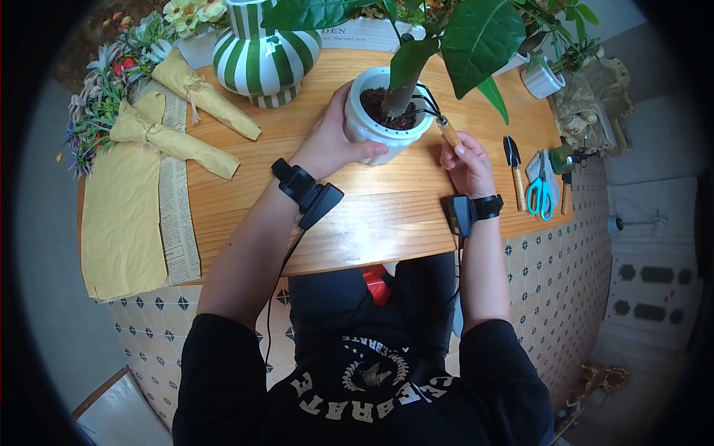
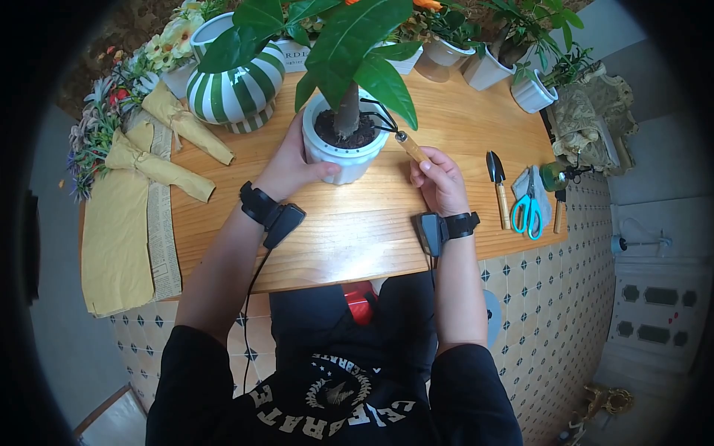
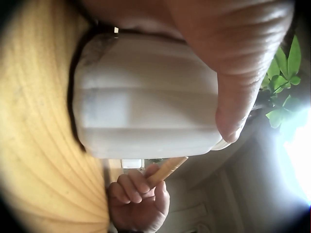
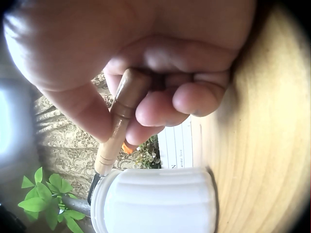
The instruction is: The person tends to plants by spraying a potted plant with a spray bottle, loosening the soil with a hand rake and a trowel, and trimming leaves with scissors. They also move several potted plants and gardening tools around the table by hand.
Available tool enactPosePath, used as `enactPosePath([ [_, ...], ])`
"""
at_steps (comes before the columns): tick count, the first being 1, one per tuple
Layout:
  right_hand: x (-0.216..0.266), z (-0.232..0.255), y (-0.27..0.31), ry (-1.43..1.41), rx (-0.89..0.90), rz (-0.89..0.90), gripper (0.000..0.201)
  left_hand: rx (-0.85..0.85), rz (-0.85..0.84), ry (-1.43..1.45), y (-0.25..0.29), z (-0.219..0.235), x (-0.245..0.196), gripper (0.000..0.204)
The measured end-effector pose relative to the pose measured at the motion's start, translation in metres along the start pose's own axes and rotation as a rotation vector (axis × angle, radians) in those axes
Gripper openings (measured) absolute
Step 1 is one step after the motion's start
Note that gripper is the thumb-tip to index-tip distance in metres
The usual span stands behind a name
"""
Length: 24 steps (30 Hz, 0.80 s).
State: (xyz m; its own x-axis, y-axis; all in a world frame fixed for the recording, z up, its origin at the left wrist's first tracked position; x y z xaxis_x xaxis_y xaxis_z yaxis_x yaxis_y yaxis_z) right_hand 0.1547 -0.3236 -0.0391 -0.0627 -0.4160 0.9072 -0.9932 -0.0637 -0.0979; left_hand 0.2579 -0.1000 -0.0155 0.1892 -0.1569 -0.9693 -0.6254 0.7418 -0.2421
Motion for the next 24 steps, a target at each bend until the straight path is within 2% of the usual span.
enactPosePath([
  [24, 0.0050, -0.0071, -0.0008, 0.035, 0.001, -0.007, 0.024, -0.002, 0.033, -0.043, -0.0013, 0.0014, 0.0032, 0.108],
])
Point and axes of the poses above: each hand's wrist, its own y-axis away from the middle knuckle, its own z-axis out of the back of the hand, x = y × z, the point moved 7 cm from there along -y, towards the middle knuckle, and after that the axes turned 11 degrees about x, right-handed, at the moved point
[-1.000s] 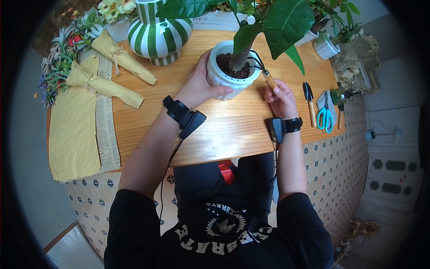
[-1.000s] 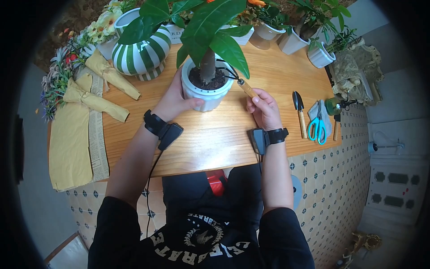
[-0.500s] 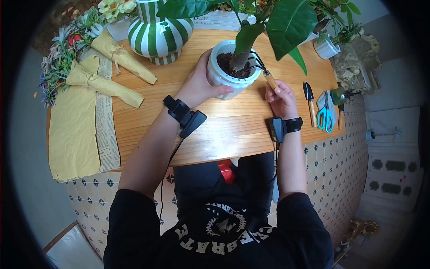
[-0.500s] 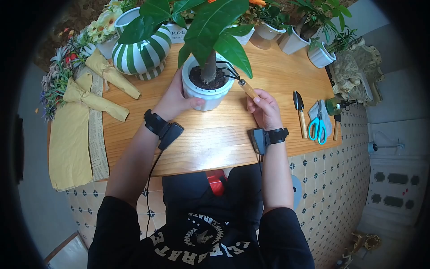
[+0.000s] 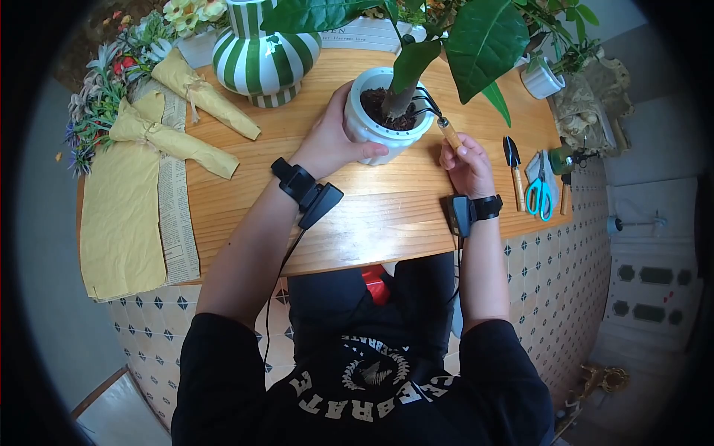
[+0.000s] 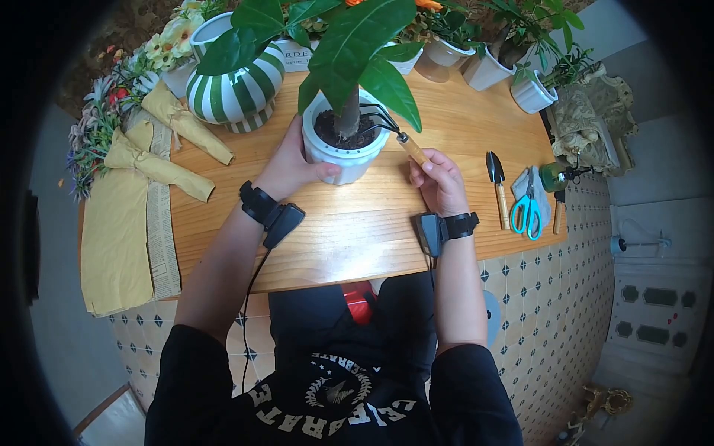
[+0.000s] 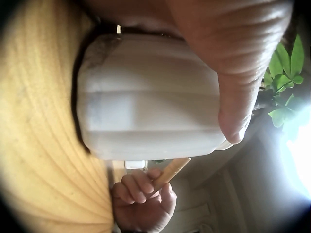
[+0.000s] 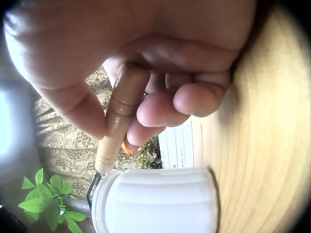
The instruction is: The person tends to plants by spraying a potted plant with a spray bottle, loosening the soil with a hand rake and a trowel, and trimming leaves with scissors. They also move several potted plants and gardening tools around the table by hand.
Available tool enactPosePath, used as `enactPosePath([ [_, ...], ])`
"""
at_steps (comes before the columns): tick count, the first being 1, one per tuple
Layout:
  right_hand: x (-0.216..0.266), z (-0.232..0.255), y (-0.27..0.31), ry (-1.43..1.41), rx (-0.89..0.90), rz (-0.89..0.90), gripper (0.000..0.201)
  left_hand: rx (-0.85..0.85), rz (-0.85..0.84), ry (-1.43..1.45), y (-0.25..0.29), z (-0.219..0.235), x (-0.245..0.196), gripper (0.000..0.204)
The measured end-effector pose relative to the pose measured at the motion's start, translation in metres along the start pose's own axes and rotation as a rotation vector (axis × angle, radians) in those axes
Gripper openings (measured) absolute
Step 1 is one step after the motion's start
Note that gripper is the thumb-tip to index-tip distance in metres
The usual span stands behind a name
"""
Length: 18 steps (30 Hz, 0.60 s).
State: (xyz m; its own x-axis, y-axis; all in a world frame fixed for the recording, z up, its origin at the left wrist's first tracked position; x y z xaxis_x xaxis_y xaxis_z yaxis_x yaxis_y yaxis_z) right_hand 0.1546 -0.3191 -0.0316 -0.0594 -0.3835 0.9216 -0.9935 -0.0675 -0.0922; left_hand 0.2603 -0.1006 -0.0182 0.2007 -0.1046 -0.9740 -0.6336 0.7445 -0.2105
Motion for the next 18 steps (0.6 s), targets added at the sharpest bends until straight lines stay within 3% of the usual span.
enactPosePath([
  [18, -0.0013, 0.0021, 0.0003, -0.024, -0.007, 0.003, 0.024, -0.050, 0.006, -0.034, 0.0008, -0.0018, -0.0036, 0.109],
])
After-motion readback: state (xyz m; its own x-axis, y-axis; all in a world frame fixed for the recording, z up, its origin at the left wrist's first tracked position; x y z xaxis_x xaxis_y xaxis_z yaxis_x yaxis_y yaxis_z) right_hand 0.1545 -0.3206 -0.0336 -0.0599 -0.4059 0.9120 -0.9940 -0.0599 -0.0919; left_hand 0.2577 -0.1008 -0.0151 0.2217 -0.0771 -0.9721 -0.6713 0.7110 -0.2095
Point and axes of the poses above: each hand's wrist, its own y-axis away from the middle knuckle, its own z-axis out of the back of the hand, x = y × z, the point moved 7 cm from there along -y, towards the middle knuckle, and after that the axes turned 11 degrees about x, right-handed, at the moved point
